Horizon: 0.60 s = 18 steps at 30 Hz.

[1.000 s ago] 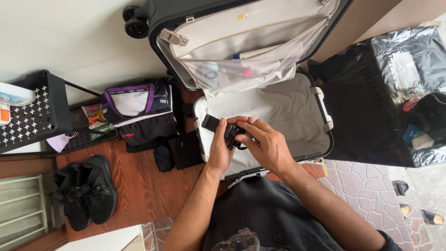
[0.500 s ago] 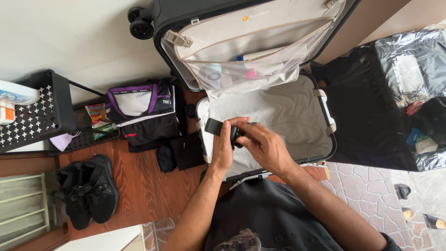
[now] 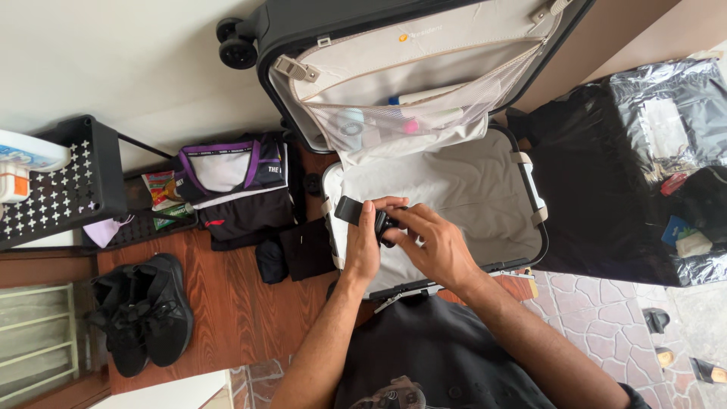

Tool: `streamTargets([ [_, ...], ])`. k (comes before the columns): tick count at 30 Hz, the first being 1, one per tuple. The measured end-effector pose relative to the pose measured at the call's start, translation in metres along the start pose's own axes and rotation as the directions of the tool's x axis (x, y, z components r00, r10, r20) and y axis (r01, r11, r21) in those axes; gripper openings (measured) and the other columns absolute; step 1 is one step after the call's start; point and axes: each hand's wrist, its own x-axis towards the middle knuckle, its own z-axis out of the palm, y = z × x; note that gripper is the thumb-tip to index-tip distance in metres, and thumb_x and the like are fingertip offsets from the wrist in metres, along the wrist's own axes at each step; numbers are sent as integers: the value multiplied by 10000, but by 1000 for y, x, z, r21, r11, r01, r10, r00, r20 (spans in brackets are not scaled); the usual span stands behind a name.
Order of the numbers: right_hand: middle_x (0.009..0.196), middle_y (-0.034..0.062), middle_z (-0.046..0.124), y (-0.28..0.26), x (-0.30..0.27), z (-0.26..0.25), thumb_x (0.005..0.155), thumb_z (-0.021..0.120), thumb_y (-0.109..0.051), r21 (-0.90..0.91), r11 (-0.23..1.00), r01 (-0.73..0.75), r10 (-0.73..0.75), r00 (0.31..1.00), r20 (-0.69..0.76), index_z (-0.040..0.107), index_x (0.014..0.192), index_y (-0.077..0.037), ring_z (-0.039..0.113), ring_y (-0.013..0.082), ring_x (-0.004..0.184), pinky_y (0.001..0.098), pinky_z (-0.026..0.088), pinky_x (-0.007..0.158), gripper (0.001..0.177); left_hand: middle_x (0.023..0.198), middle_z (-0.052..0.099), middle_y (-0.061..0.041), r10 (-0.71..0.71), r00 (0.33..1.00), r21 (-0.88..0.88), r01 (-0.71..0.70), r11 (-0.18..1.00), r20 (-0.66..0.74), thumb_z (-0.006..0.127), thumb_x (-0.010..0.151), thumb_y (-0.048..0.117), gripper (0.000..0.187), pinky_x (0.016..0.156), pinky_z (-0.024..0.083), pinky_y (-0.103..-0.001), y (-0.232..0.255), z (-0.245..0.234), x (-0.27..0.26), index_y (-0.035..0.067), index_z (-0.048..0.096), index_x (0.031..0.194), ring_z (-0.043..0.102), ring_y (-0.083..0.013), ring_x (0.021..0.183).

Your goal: The person packs a rolling suitcase on the floor. They place a spray bottle and a sponge into the lid compartments, handle a wallet and set it down, put a toothpaste tube into the suitcase, then assemble and adjust a small camera with a strap and place it near the suitcase.

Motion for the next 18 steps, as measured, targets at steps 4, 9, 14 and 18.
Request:
streamTargets([
  [4, 990, 70, 730, -5, 1, 0, 871, 807, -166, -11, 998, 67, -67, 997, -41, 753, 1103, -55, 711, 196, 728, 336, 573, 652, 263, 1208, 724, -167, -24, 999, 7, 24, 1000, -36, 266, 1127, 477, 641, 998, 525, -350, -7, -3, -1, -30, 649, 1212, 664, -214, 1111],
  [9, 951, 62, 725, -6, -2, 4, 834, 843, -189, -7, 999, 50, -51, 997, -62, 736, 1049, -54, 718, 179, 726, 325, 585, 660, 275, 1153, 718, -169, -121, 992, -126, 117, 985, -31, 272, 1112, 478, 624, 907, 563, -364, -8, -2, -1, -10, 647, 1215, 677, -229, 991],
  [14, 983, 76, 733, -2, -2, 8, 837, 832, -147, 56, 998, -10, 13, 999, -43, 704, 1105, -37, 737, 172, 790, 311, 597, 696, 317, 1238, 686, -126, -115, 990, -82, 109, 991, -77, 274, 1098, 501, 617, 950, 548, -326, 3, 4, 0, 13, 616, 1256, 646, -193, 1097],
  [18, 1034, 76, 748, 13, -1, 12, 891, 778, -102, 185, 983, -16, 27, 998, -58, 692, 1164, -19, 759, 136, 902, 285, 606, 725, 298, 1248, 674, -107, -150, 984, 64, 157, 986, -98, 267, 1076, 526, 661, 927, 523, -336, 13, 5, -3, 37, 633, 1331, 630, -190, 1088],
])
